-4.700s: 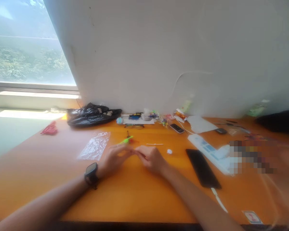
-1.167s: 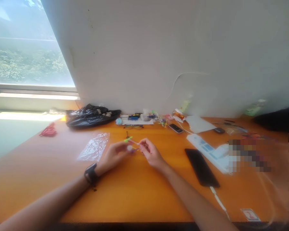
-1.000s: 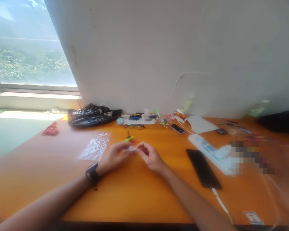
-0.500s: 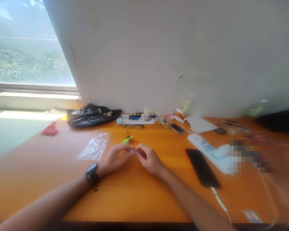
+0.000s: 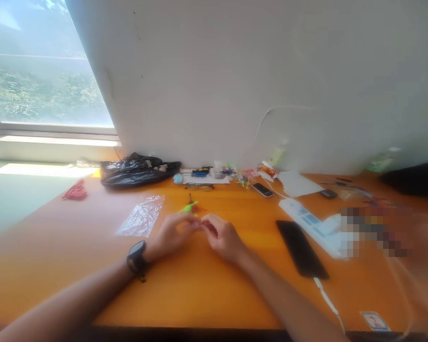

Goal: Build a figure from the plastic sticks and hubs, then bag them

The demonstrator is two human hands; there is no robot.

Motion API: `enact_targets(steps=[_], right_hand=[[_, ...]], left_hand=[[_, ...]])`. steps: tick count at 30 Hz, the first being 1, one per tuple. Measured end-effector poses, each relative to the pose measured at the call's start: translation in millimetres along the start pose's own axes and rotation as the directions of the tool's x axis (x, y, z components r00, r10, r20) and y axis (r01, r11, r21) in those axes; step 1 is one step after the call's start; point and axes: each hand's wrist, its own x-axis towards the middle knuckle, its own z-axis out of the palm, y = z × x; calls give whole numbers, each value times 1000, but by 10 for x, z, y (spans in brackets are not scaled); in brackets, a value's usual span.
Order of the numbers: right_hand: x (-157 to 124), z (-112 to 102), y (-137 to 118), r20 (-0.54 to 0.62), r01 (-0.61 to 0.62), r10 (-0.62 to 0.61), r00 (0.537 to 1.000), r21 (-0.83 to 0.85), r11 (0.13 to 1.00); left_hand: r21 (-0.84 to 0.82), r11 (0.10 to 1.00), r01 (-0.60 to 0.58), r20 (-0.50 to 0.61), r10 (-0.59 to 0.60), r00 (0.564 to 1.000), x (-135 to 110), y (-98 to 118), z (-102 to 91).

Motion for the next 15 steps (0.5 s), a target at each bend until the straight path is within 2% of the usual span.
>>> enact_targets(steps=[15], right_hand=[[-3,0,37,-15,37,-38,999,-47,998]], left_hand=[[10,1000,-15,-2,15,1000,5,27,-1]])
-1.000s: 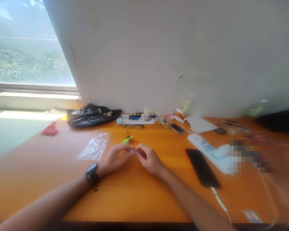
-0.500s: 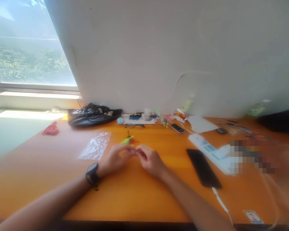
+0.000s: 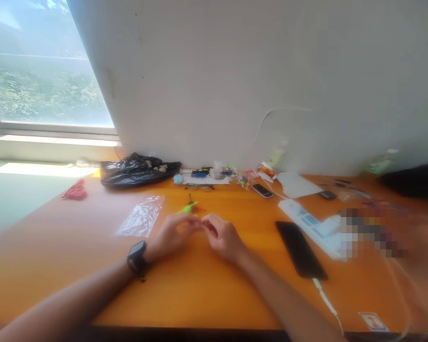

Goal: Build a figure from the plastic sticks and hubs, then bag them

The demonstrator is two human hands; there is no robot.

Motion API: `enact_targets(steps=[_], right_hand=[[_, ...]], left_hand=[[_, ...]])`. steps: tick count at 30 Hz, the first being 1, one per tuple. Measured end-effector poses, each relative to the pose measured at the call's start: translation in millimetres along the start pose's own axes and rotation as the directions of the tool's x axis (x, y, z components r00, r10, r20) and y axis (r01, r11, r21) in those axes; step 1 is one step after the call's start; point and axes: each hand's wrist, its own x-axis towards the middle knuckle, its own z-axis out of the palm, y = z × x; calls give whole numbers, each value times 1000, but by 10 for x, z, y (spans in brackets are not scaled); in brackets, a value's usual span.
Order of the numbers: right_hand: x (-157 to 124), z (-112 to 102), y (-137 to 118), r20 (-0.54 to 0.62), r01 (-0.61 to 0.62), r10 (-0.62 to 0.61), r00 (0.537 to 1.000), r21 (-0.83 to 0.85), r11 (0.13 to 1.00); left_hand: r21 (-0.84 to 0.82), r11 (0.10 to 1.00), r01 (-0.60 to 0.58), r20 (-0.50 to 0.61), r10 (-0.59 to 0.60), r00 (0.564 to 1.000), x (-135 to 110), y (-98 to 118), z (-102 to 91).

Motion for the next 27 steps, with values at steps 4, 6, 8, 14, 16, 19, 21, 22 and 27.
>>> enact_targets(steps=[4,6,8,14,16,19,21,22,27], right_hand=[[5,-1,4,0,6,-6,1000,-16,1000],[6,-7,-4,6,7,-7,1000,-18,1000],[7,-15,-15,12,7,-7,1000,-18,1000],[5,-17,-21,8,11,-11,1000,-5,1000],[5,-13,-16,5,13,-13,1000,8,1000],[3,-11,-9,1,15,-16,1000,34,999],[2,-9,-7,0,14,-14,1000,54,998],[2,-7,-6,-2,14,-14,1000,63,998],[8,23,11,-22,11,-9,1000,114,993]], left_hand=[[1,1000,-4,-4,4,1000,0,15,-2],[5,1000,-9,-8,9,1000,1,15,-4],[10,1000,-20,-12,20,1000,1,11,-6],[52,998,-39,-18,40,999,-11,0,0],[67,996,-65,-27,67,997,-11,4,6],[82,986,-144,-35,147,988,-5,5,12],[90,979,-184,-31,187,982,-4,-2,14],[94,976,-195,-28,198,980,-5,-7,15],[123,965,-232,-21,236,971,-22,-38,27]])
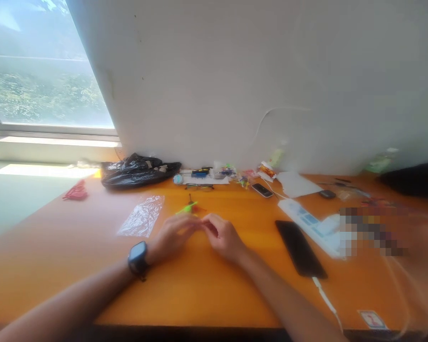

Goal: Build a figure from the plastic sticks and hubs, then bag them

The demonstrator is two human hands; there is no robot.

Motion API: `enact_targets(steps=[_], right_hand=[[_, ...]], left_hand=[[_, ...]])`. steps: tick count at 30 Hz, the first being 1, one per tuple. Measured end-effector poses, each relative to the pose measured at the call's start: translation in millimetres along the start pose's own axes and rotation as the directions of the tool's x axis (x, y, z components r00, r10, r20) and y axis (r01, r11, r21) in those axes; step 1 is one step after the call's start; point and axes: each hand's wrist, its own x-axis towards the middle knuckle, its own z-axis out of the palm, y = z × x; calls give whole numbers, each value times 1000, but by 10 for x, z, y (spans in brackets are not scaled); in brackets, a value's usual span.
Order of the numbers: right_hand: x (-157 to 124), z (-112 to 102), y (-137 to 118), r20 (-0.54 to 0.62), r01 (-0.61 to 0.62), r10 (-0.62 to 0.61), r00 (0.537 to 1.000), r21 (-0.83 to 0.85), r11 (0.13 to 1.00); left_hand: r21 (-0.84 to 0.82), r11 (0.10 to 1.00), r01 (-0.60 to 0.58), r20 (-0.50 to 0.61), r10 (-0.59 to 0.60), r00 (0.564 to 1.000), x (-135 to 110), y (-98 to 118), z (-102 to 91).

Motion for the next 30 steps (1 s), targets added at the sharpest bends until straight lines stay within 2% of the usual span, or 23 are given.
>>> enact_targets(steps=[6,11,16,20,27,30], right_hand=[[-6,16,38,-18,-2,2,1000,21,1000],[7,-25,-34,-45,-4,5,999,22,1000],[57,-85,-74,-33,-59,63,997,111,992],[86,-91,-38,-12,-111,115,993,184,977],[105,-144,-98,-132,-13,18,991,39,999],[97,-159,-93,-92,-82,94,991,121,989]], left_hand=[[13,1000,-28,-24,28,999,1,33,12],[-11,998,69,-24,-69,997,10,59,-16],[-20,990,137,-12,-138,990,8,15,3],[-19,992,128,-37,-129,991,-7,-15,23],[-2,992,127,-82,-126,989,-25,2,-32],[19,993,115,-74,-113,991,-14,31,-59]])
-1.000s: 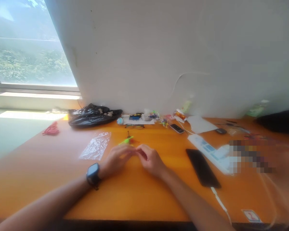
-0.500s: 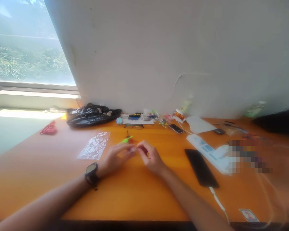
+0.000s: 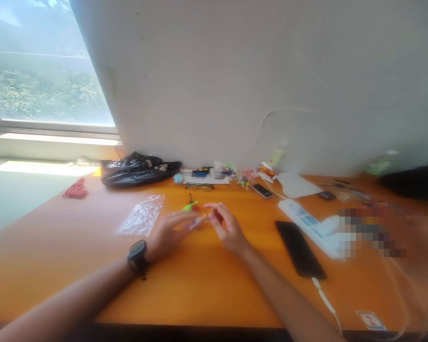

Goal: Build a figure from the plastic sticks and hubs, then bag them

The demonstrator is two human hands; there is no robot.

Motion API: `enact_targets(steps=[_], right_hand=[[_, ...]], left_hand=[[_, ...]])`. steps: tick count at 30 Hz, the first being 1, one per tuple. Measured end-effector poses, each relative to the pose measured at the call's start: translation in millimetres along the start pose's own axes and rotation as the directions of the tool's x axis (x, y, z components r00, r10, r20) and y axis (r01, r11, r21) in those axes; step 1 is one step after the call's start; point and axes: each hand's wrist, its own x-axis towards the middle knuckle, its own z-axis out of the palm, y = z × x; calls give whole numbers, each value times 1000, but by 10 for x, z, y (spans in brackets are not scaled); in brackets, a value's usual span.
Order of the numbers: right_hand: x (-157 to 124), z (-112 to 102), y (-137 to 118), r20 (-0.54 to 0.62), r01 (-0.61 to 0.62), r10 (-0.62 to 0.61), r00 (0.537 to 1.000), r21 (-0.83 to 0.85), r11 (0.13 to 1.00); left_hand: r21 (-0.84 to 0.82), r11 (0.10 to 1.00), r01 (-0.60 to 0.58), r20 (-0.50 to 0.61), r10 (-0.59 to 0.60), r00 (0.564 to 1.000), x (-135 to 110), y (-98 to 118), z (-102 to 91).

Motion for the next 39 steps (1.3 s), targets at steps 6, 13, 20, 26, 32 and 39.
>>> enact_targets(steps=[6,13,20,26,32,39], right_hand=[[13,8,92,165,-221,189,968,205,954],[43,-46,147,81,-229,216,973,254,940],[6,38,111,180,-259,208,962,346,902],[-3,60,116,217,-238,174,961,320,917],[-8,133,133,270,-278,196,943,311,909],[9,136,132,181,-260,207,961,350,900]], left_hand=[[33,999,0,-8,0,1000,23,14,-26],[32,999,33,-11,-33,999,29,32,-16],[4,1000,25,42,-25,999,20,21,7],[-20,999,-28,49,28,998,18,-3,41],[-20,992,-122,57,123,991,18,-26,51],[264,962,66,16,-73,997,38,-48,-4]])
